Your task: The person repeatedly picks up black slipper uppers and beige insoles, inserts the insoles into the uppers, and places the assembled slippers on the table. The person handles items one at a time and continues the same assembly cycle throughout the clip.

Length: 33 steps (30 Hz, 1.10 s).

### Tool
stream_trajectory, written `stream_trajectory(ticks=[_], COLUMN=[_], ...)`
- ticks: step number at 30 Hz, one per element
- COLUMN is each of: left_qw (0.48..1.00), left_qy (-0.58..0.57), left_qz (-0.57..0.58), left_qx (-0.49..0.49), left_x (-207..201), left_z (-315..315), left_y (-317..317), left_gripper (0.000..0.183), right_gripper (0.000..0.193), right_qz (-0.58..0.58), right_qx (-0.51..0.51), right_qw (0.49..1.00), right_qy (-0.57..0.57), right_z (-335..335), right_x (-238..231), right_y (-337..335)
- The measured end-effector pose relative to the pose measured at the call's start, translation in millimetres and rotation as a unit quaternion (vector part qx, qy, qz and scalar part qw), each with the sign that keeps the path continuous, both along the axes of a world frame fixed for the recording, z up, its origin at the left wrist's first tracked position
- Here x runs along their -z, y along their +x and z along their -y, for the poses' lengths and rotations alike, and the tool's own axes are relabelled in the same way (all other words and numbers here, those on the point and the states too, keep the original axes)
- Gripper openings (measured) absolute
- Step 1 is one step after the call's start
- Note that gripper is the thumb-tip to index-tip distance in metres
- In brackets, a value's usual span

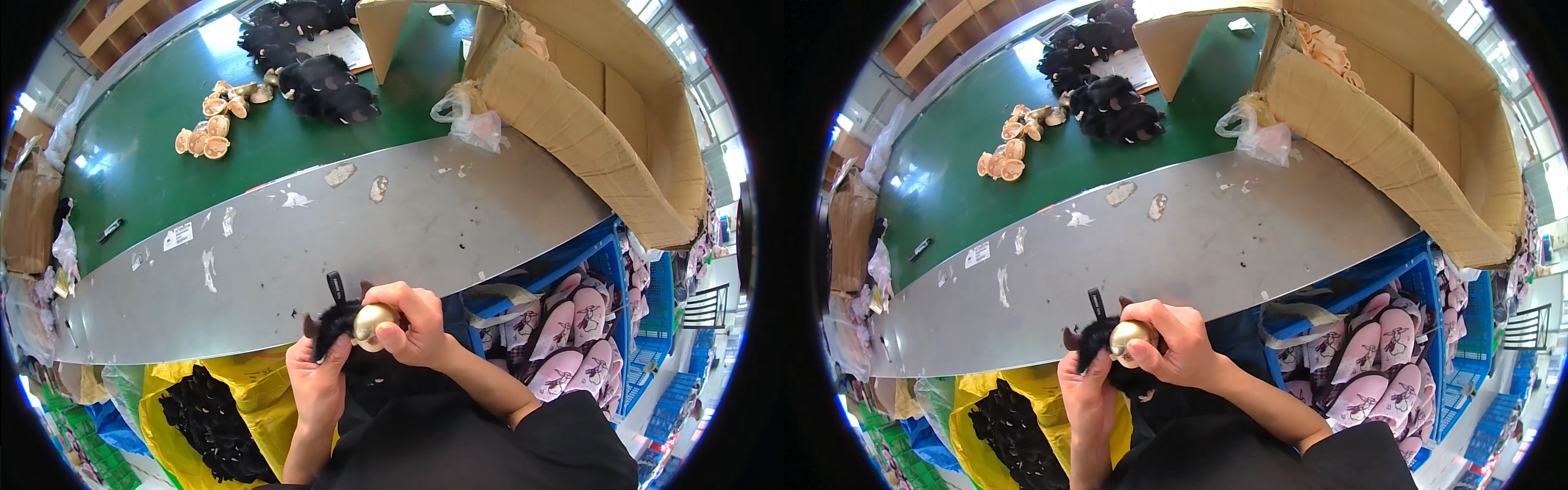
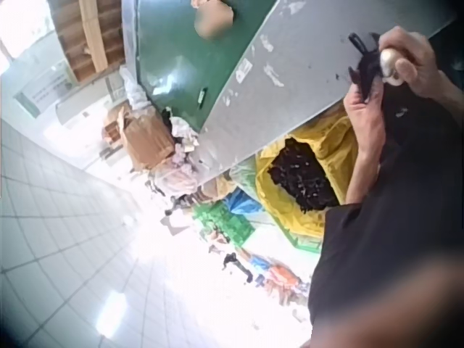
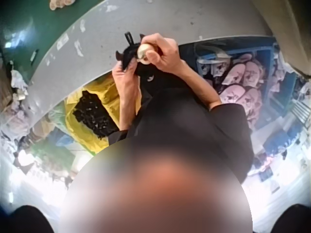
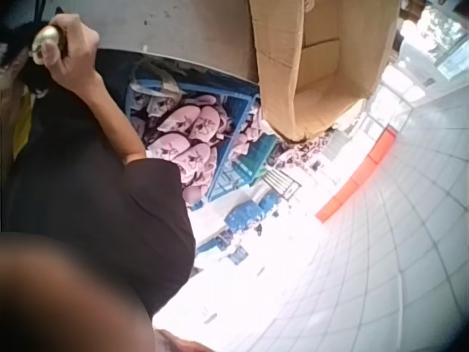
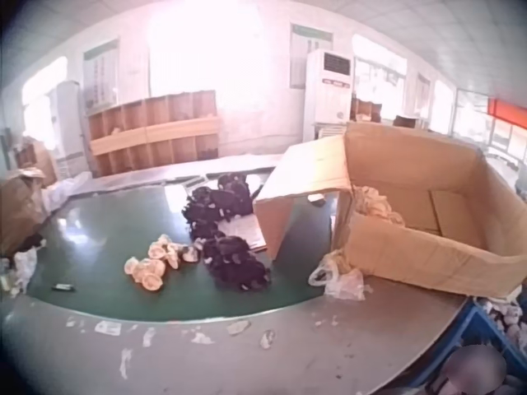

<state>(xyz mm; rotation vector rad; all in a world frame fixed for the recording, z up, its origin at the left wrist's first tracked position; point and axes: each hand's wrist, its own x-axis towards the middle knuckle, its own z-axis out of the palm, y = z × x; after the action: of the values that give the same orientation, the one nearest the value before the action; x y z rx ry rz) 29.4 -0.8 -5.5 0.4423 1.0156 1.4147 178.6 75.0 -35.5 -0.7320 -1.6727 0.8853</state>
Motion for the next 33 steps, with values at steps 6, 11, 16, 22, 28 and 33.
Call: stream_trajectory(ticks=[6,11,16,22,28,33], left_qw=[1.0,0.99,0.973,0.977,0.987,0.99], left_qy=[0.01,0.002,0.03,0.077,0.058,0.069], left_qz=[-0.015,-0.125,-0.199,-0.179,-0.151,-0.111], left_qx=[-0.013,-0.066,-0.108,-0.088,0.003,0.058], left_x=[-7.9,-7.8,2.8,-7.8,-19.1,-18.5], left_z=[0.1,4.3,14.6,4.1,-8.9,-5.8], left_y=[4.1,15.0,19.5,13.7,-1.0,-6.9], left_gripper=[0.022,0.017,0.015,0.02,0.021,0.023], right_gripper=[0.044,0.042,0.04,0.04,0.04,0.064], right_qz=[-0.029,0.007,0.07,0.142,0.155,-0.058], right_qx=[-0.019,-0.012,0.027,0.059,-0.004,-0.198], right_qw=[0.999,0.995,0.977,0.963,0.982,0.939], right_qy=[0.028,0.094,0.198,0.221,0.106,-0.275], right_z=[-5.5,-10.1,-9.1,-8.3,-5.1,3.0], right_x=[-0.2,0.1,-4.1,-21.3,-33.4,-36.3], right_y=[2.7,6.7,5.7,0.9,8.8,41.2])
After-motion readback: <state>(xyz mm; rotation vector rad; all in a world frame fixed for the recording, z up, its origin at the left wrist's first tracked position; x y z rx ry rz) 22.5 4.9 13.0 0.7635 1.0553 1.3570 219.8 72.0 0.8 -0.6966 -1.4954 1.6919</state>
